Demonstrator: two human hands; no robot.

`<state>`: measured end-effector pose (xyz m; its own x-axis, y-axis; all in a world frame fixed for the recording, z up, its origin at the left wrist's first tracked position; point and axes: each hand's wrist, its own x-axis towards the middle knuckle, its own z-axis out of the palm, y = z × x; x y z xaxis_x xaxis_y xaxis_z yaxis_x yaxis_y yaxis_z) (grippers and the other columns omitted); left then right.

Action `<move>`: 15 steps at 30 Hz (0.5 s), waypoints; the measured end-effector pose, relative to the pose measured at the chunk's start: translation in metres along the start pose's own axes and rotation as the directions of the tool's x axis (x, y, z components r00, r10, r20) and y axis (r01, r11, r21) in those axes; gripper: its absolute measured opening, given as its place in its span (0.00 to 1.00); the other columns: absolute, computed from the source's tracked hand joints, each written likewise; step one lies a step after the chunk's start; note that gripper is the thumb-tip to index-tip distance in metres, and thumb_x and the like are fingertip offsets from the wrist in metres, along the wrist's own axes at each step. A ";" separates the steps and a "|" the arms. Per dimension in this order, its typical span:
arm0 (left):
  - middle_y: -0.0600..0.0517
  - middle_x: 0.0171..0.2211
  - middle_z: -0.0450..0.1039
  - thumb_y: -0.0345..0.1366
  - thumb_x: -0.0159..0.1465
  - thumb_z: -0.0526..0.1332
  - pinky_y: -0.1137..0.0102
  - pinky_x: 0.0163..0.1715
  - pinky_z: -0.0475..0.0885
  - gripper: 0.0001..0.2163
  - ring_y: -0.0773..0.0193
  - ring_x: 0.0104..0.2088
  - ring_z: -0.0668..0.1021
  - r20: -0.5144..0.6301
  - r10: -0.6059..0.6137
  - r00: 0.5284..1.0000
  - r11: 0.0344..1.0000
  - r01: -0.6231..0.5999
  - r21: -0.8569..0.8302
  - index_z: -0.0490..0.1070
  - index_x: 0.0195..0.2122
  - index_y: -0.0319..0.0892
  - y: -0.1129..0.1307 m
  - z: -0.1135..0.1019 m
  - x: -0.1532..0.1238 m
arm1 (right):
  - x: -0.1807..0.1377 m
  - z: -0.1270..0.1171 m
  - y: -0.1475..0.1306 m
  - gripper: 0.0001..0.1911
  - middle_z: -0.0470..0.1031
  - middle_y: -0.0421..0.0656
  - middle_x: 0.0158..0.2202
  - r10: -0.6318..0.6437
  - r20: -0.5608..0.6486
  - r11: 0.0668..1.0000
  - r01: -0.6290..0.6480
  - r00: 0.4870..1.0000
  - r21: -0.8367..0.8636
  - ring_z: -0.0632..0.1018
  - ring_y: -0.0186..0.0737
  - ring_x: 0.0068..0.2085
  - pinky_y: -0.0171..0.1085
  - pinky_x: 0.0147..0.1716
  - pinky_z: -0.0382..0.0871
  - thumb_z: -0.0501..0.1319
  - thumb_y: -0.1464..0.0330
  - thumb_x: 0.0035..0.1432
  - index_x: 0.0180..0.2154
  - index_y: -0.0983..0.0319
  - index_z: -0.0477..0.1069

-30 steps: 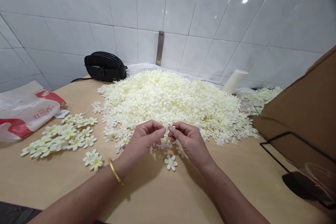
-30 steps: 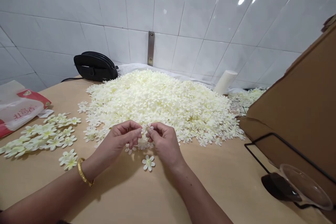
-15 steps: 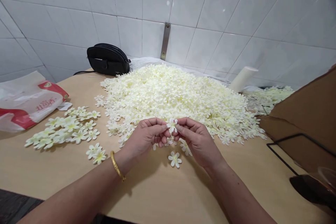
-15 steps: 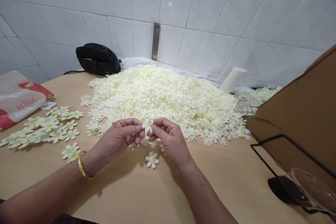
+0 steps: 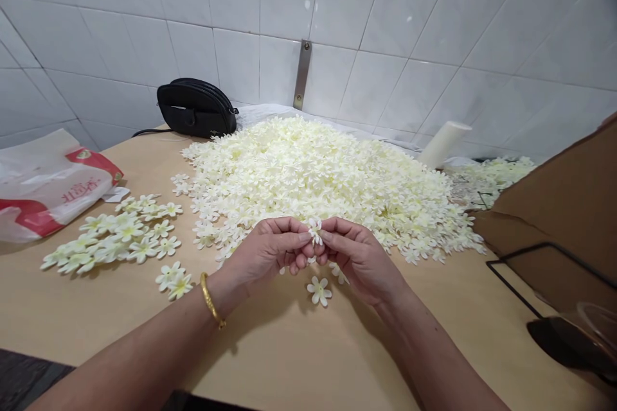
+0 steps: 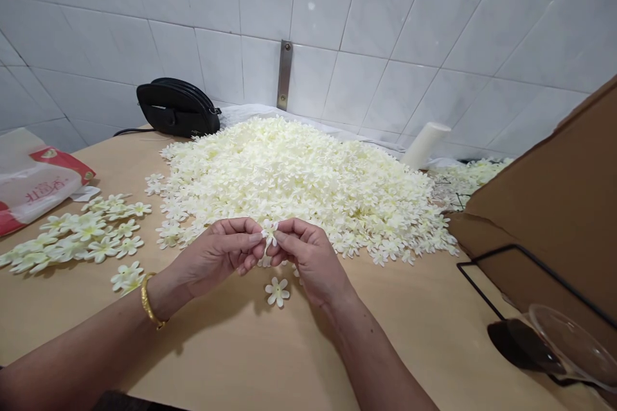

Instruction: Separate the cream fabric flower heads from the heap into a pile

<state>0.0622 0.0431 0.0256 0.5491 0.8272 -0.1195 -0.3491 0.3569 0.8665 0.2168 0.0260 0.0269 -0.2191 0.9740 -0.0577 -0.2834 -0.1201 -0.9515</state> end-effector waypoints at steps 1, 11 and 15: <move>0.54 0.19 0.71 0.30 0.51 0.63 0.79 0.18 0.60 0.04 0.76 0.16 0.69 0.003 -0.001 1.000 1.000 0.001 -0.006 0.69 0.24 0.36 0.000 0.000 0.000 | 0.000 0.000 0.000 0.06 0.72 0.40 0.21 0.003 0.003 1.000 -0.003 1.000 -0.003 0.70 0.29 0.24 0.30 0.25 0.63 0.62 0.68 0.47 0.26 0.65 0.70; 0.52 0.20 0.73 0.29 0.50 0.63 0.79 0.19 0.62 0.04 0.75 0.17 0.70 -0.021 0.000 1.000 0.999 -0.001 -0.036 0.68 0.24 0.35 0.000 0.000 0.001 | -0.001 -0.001 0.001 0.06 0.73 0.41 0.22 0.010 0.010 1.000 -0.010 1.000 -0.001 0.70 0.29 0.23 0.29 0.24 0.64 0.62 0.68 0.47 0.26 0.65 0.69; 0.52 0.20 0.73 0.28 0.50 0.63 0.79 0.19 0.62 0.03 0.75 0.17 0.70 -0.023 0.007 1.000 1.000 -0.008 -0.019 0.68 0.24 0.35 0.000 0.000 0.001 | -0.001 -0.001 0.001 0.05 0.73 0.41 0.23 0.012 0.020 1.000 -0.012 1.000 -0.004 0.70 0.28 0.23 0.29 0.24 0.63 0.62 0.68 0.47 0.26 0.65 0.69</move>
<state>0.0623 0.0438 0.0256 0.5287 0.8396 -0.1245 -0.3674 0.3586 0.8581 0.2171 0.0253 0.0255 -0.2408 0.9685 -0.0628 -0.2773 -0.1306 -0.9519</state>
